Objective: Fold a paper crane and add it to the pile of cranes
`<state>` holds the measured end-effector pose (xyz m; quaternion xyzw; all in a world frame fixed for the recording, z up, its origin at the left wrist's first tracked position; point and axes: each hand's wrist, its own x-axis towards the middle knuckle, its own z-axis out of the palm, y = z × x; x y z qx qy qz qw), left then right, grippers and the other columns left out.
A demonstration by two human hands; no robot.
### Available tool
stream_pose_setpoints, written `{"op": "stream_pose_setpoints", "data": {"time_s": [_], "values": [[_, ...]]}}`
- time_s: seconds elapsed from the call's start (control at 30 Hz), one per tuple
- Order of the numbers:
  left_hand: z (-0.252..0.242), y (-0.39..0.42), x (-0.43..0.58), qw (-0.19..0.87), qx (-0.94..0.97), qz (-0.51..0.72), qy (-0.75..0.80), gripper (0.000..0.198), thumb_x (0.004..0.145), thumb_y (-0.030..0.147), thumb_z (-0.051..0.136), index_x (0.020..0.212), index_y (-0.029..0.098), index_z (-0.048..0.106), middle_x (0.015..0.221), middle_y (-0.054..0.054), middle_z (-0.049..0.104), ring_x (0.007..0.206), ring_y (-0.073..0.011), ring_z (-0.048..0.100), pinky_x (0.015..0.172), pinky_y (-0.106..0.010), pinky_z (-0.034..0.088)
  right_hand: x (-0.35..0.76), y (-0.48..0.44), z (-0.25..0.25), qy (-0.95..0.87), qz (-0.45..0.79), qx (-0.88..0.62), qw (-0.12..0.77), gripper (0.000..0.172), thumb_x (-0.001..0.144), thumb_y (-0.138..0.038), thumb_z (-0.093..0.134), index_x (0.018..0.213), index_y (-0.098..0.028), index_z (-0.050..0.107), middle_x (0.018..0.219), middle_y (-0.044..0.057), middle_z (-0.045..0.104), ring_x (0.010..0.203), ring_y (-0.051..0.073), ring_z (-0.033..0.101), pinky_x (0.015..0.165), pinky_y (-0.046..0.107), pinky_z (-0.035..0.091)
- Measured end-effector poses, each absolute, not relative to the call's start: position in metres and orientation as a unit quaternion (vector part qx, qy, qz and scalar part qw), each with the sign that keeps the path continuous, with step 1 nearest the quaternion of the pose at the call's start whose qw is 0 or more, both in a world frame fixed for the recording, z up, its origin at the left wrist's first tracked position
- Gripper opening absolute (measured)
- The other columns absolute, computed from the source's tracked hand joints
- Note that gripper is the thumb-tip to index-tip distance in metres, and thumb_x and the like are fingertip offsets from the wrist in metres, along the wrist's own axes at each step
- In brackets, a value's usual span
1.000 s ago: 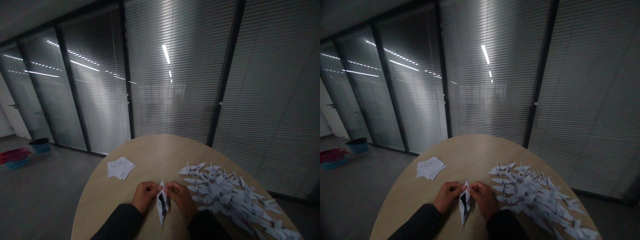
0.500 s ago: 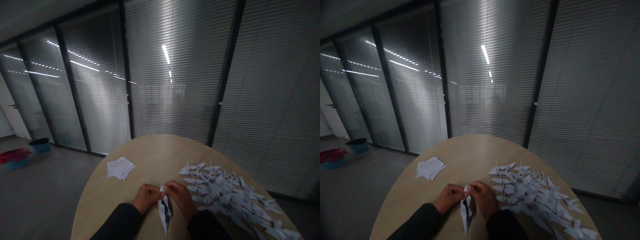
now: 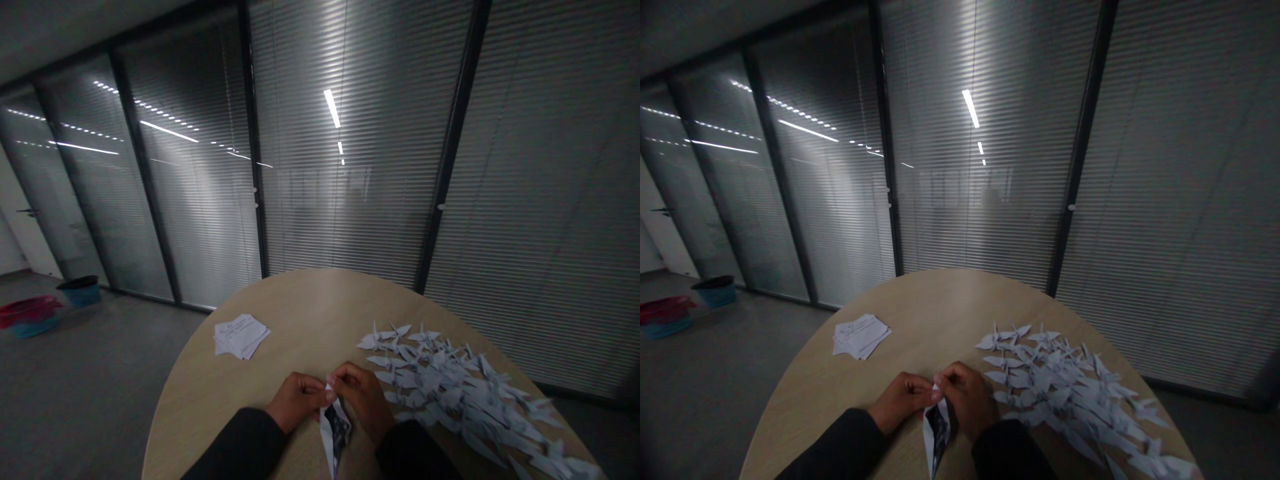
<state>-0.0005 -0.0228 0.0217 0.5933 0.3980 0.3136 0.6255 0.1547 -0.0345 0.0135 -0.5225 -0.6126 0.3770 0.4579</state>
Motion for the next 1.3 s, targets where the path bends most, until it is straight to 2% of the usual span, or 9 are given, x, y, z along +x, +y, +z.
{"op": "stream_pose_setpoints", "data": {"time_s": [0.3,0.53,0.7,0.8,0.87,0.93,1.03,1.2,1.3], "values": [[0.024,-0.024,-0.002,0.592,0.627,0.311,0.401,0.047,0.052,0.054,0.073,0.049,0.009,0.058,0.046,0.000,0.045,0.045,-0.0073,0.035,0.049,-0.022,0.028,0.152,-0.033,0.012,-0.611,0.424,-0.498,0.446,0.029,0.071,-0.043,0.057,0.074,-0.014,0.061,0.071,0.005,0.064,0.071,0.019,0.060,0.067,0.028,0.043],[0.024,-0.026,-0.002,0.591,0.647,0.293,0.383,0.052,0.054,0.059,0.071,0.055,0.008,0.059,0.050,0.000,0.046,0.048,-0.0074,0.036,0.051,-0.022,0.031,0.154,-0.034,0.007,-0.654,0.338,-0.513,0.442,0.027,0.074,-0.041,0.054,0.068,-0.015,0.059,0.068,0.004,0.061,0.071,0.017,0.057,0.069,0.028,0.041],[0.018,-0.023,-0.001,0.604,0.622,0.298,0.400,0.068,0.055,0.077,0.057,0.058,0.008,0.056,0.052,-0.002,0.048,0.047,-0.0083,0.040,0.050,-0.023,0.035,0.155,-0.032,0.010,-0.590,0.389,-0.522,0.478,0.033,0.070,-0.047,0.056,0.068,-0.015,0.059,0.067,0.006,0.062,0.069,0.019,0.058,0.066,0.028,0.043],[0.014,-0.020,-0.002,0.646,0.581,0.307,0.388,0.077,0.055,0.078,0.056,0.085,0.007,0.059,0.066,-0.004,0.056,0.055,-0.0111,0.050,0.052,-0.024,0.039,0.158,-0.030,0.013,-0.547,0.380,-0.541,0.513,0.039,0.065,-0.053,0.058,0.068,-0.014,0.060,0.068,0.007,0.062,0.069,0.021,0.057,0.065,0.029,0.043],[0.011,-0.018,-0.004,0.674,0.570,0.307,0.357,0.086,0.047,0.066,0.073,0.109,0.009,0.051,0.072,-0.003,0.058,0.058,-0.0103,0.052,0.055,-0.022,0.040,0.161,-0.028,0.013,-0.531,0.367,-0.549,0.531,0.043,0.064,-0.055,0.057,0.070,-0.014,0.061,0.069,0.007,0.061,0.069,0.021,0.056,0.064,0.030,0.044],[0.008,-0.016,-0.005,0.688,0.567,0.310,0.330,0.096,0.038,0.049,0.084,0.116,0.009,0.045,0.069,0.000,0.058,0.058,-0.0086,0.051,0.057,-0.020,0.039,0.163,-0.027,0.012,-0.519,0.351,-0.556,0.547,0.045,0.064,-0.058,0.057,0.072,-0.014,0.061,0.068,0.007,0.061,0.067,0.020,0.055,0.062,0.030,0.044],[0.007,-0.013,-0.006,0.683,0.571,0.333,0.312,0.087,0.040,0.039,0.086,0.112,0.010,0.048,0.067,0.001,0.058,0.059,-0.0079,0.052,0.058,-0.019,0.038,0.165,-0.027,0.011,-0.508,0.325,-0.563,0.565,0.047,0.064,-0.060,0.056,0.070,-0.014,0.060,0.063,0.006,0.058,0.061,0.019,0.053,0.058,0.029,0.043],[0.008,-0.009,-0.007,0.651,0.566,0.391,0.321,0.057,0.050,0.042,0.082,0.088,0.007,0.059,0.064,-0.001,0.060,0.058,-0.0075,0.052,0.059,-0.019,0.039,0.163,-0.027,0.011,-0.507,0.351,-0.551,0.563,0.048,0.062,-0.062,0.057,0.069,-0.015,0.058,0.063,0.006,0.057,0.063,0.020,0.055,0.059,0.030,0.046],[0.009,-0.008,-0.007,0.649,0.547,0.410,0.333,0.059,0.052,0.047,0.080,0.089,0.006,0.060,0.072,-0.006,0.064,0.062,-0.0114,0.056,0.061,-0.023,0.043,0.162,-0.027,0.011,-0.508,0.364,-0.545,0.559,0.046,0.064,-0.060,0.057,0.070,-0.015,0.057,0.063,0.005,0.057,0.063,0.020,0.055,0.060,0.030,0.047]]}}
